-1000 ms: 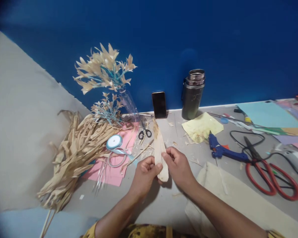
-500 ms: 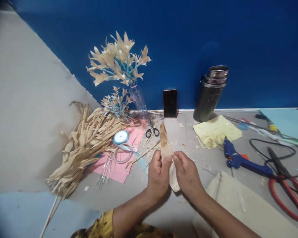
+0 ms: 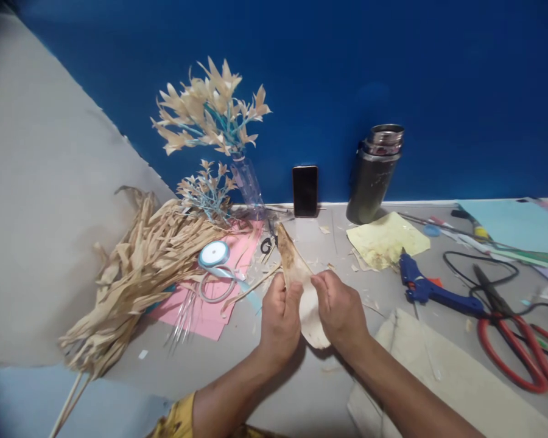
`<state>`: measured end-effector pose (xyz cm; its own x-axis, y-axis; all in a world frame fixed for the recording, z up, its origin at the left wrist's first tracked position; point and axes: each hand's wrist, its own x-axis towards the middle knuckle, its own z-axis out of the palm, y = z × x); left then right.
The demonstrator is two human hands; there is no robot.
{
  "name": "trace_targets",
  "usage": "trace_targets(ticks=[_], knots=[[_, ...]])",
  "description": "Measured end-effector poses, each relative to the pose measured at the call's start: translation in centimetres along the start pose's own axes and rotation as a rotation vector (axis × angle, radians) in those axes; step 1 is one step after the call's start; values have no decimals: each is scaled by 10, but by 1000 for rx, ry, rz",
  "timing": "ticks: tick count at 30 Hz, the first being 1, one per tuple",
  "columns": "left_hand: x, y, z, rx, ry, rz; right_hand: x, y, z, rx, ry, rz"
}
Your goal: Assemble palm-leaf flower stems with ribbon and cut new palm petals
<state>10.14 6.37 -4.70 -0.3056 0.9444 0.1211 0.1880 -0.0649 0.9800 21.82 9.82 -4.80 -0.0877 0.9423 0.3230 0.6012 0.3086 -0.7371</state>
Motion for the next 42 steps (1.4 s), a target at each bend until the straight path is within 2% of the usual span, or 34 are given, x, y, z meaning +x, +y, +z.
trace_targets(ticks=[5, 9, 15, 23, 25, 28, 31, 34, 37, 40, 42], knots=[[3, 0, 0, -6, 6, -15, 3, -3, -2, 72, 27, 37], [2, -3, 1, 20, 20, -27, 4, -4, -4, 115, -31, 117], [3, -2, 0, 0, 21, -50, 8, -3, -3, 190, -40, 108], [13, 2, -4, -201, 21, -150, 10, -7, -7, 238, -26, 165], [14, 2, -5, -178, 38, -133, 8, -8, -7, 262, -59, 176], [12, 3, -7, -23, 11, -72, 6, -10, -5, 311, -108, 185], [9, 4, -7, 89, -23, -23, 7, -11, -3, 285, -63, 155], [7, 3, -4, 81, -42, -16, 11, -8, -4, 272, -6, 148], [7, 2, -1, 72, -57, -3, 14, -5, -6, 288, -2, 157], [8, 3, -2, 100, -16, 56, 12, -7, -6, 316, -7, 165], [11, 4, -7, 131, 47, 84, 6, -12, -5, 373, -68, 189]])
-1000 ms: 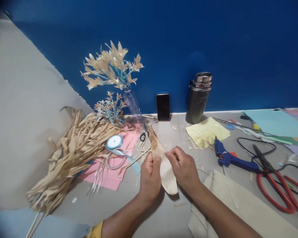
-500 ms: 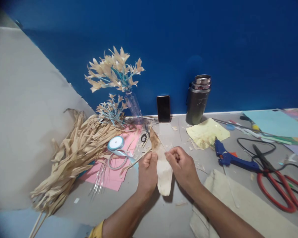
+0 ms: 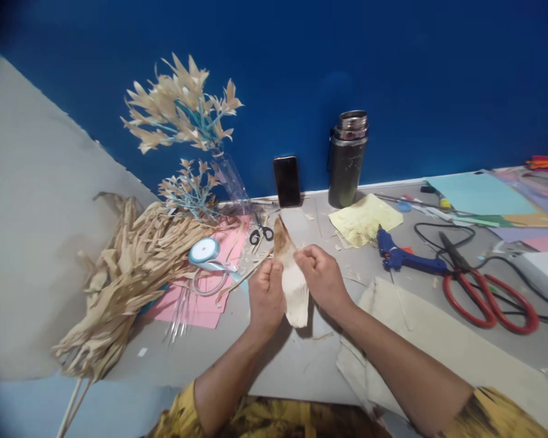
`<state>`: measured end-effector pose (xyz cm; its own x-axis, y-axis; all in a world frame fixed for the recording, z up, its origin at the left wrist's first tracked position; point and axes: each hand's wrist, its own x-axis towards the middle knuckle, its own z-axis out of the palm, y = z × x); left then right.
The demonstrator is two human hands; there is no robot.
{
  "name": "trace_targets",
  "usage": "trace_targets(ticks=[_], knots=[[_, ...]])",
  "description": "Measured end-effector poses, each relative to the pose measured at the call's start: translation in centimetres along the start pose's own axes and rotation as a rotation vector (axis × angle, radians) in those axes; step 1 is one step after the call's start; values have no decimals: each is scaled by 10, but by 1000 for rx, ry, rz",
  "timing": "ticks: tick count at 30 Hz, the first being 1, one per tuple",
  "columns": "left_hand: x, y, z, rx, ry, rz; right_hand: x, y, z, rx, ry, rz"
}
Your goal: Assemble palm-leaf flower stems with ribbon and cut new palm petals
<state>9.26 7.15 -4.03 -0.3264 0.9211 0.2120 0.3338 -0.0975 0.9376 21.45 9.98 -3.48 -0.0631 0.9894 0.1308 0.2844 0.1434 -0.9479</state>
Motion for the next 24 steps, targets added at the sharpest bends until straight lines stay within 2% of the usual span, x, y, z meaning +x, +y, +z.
trace_targets(ticks=[4, 6, 10, 12, 15, 17, 18, 24], knots=[[10, -3, -12, 46, 124, 4, -14, -5, 11, 119, -259, 116], [15, -4, -17, 64, 148, 12, -17, -6, 15, 82, -281, 123], [18, -4, -20, 61, 167, 36, -16, -3, 14, 11, -245, 83], [16, -2, -19, -16, 125, -3, -13, 0, 10, -19, -198, 47], [13, 2, -18, -197, -88, -184, -9, 2, 4, -62, -109, 8], [9, 4, -18, -259, -229, -283, -8, 3, 1, -98, -101, -6], [8, 4, -17, -260, -262, -298, -7, 3, 0, -129, -108, -16], [4, 0, -13, -136, -226, -209, -5, 3, -1, -401, -177, -76]])
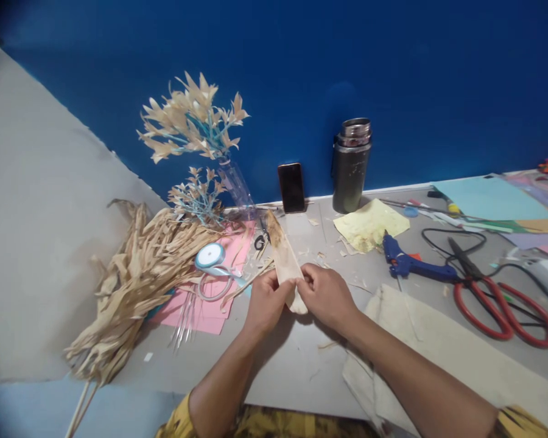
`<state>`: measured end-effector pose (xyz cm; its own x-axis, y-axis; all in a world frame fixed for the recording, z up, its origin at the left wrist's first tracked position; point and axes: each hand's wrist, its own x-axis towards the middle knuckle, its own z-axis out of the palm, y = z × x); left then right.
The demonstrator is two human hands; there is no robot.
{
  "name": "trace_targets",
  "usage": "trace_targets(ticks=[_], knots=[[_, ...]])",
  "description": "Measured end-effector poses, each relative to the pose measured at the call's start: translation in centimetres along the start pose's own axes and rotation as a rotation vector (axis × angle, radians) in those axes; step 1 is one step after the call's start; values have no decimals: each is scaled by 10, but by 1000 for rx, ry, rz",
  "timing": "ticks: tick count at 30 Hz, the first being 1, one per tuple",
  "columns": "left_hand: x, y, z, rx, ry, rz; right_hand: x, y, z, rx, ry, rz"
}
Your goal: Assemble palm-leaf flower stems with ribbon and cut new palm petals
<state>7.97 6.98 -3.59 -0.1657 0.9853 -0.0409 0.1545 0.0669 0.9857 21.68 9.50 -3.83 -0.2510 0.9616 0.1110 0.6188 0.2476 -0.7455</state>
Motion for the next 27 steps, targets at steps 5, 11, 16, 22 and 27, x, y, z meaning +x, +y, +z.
trace_targets(ticks=[5, 11, 16, 22, 27], knots=[[0, -6, -2, 22, 25, 55, -1, -2, 0, -72, 3, 8], [-15, 3, 3, 37, -74, 185, 1, 2, -4, -173, 57, 65], [-32, 44, -42, -167, -58, -2, 11, 16, -17, -121, 87, 144], [-13, 57, -142, -201, 106, -70, 22, 27, -24, 174, 17, 238], [12, 38, -178, 0, 220, -45, 18, 19, -26, 509, -134, 291]])
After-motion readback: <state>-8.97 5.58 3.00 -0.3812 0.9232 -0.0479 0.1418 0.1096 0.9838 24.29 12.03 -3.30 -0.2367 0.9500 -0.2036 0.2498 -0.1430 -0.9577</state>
